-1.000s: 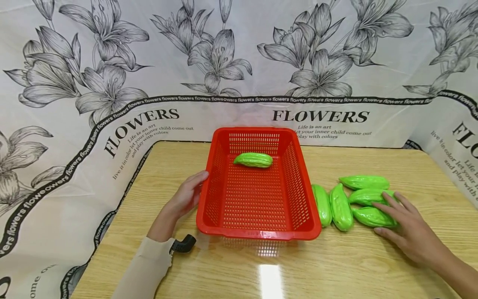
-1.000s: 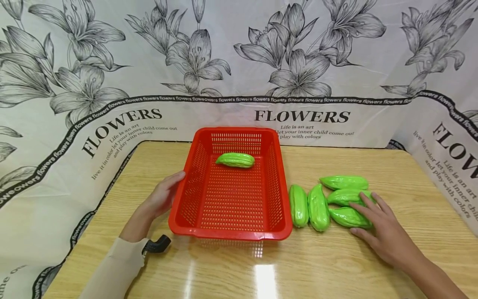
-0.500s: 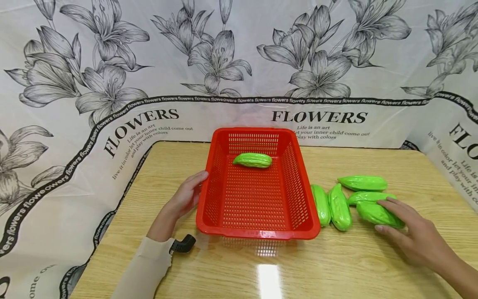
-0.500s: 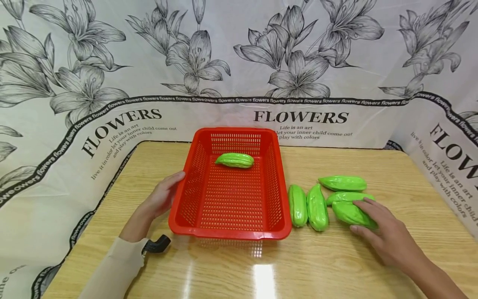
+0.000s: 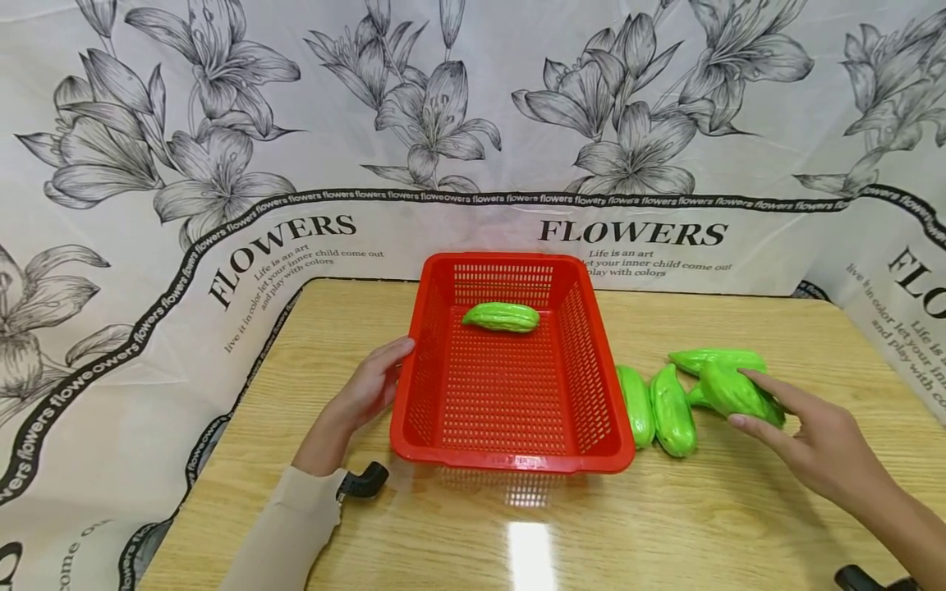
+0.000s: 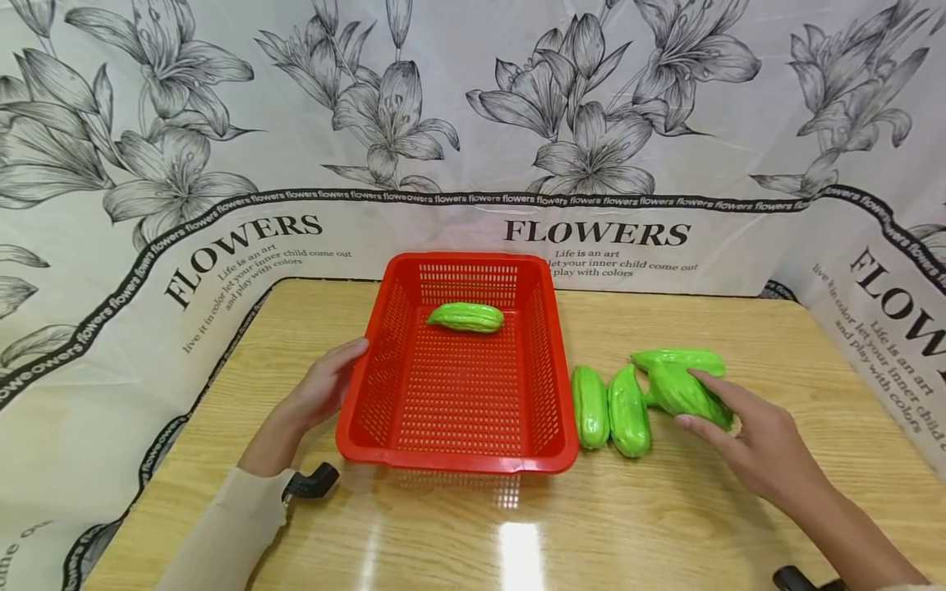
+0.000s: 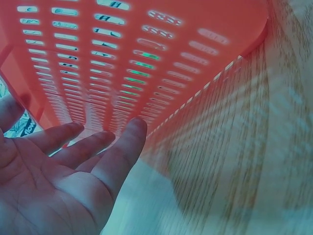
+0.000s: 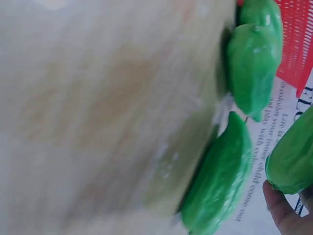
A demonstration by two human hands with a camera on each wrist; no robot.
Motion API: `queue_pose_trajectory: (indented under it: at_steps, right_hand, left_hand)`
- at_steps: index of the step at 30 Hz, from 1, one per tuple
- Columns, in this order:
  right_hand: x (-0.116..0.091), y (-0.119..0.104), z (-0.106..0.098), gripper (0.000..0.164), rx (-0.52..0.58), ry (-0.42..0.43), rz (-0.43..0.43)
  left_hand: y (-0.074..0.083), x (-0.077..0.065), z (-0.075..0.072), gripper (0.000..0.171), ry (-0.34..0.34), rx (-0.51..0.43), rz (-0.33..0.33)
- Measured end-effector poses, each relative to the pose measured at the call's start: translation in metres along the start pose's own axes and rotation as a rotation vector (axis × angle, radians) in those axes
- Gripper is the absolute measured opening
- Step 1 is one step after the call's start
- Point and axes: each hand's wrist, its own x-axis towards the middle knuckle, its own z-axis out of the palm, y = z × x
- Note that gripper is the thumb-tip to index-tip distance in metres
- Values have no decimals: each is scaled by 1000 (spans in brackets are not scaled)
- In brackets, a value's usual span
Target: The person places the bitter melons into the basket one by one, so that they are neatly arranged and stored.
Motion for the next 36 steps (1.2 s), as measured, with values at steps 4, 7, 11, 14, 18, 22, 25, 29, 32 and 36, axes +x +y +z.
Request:
queue_pose_trajectory:
  at_steps: [4,7,11,14,18,22,25,29,32,36]
  right_hand:
    - [8,-9,1,66,37,22,17]
    - [15,-17,3,65,71,38,7]
    - [27,-29,7,64,105,46,-46]
    - [37,-39,13,63,122,55,-99]
    - [52,-54,22,62,133,55,-203]
    - [66,-71,30,63,157,37,-296]
    - [77,-82,34,65,166,30,-347]
    - [94,-98,38,64,150,3,-405]
    - [106,-109,39,62,157,-20,-444]
    - [118,-122,42,60,196,-30,-510]
  left_hand:
    - [-1,2,1,52,-5,1,-17]
    - [-2,4,3,52,-6,3,-30]
    - [-3,6,4,51,-3,0,-28]
    - [-4,5,4,51,-4,4,-25]
    - [-3,4,3,51,9,9,-29]
    - [-3,2,2,51,24,2,-31]
    - [-3,1,1,51,21,-1,-27]
    - [-3,0,-1,51,15,3,-18]
    - [-2,0,-2,52,15,5,-10]
    - [-1,0,-3,54,4,4,-3]
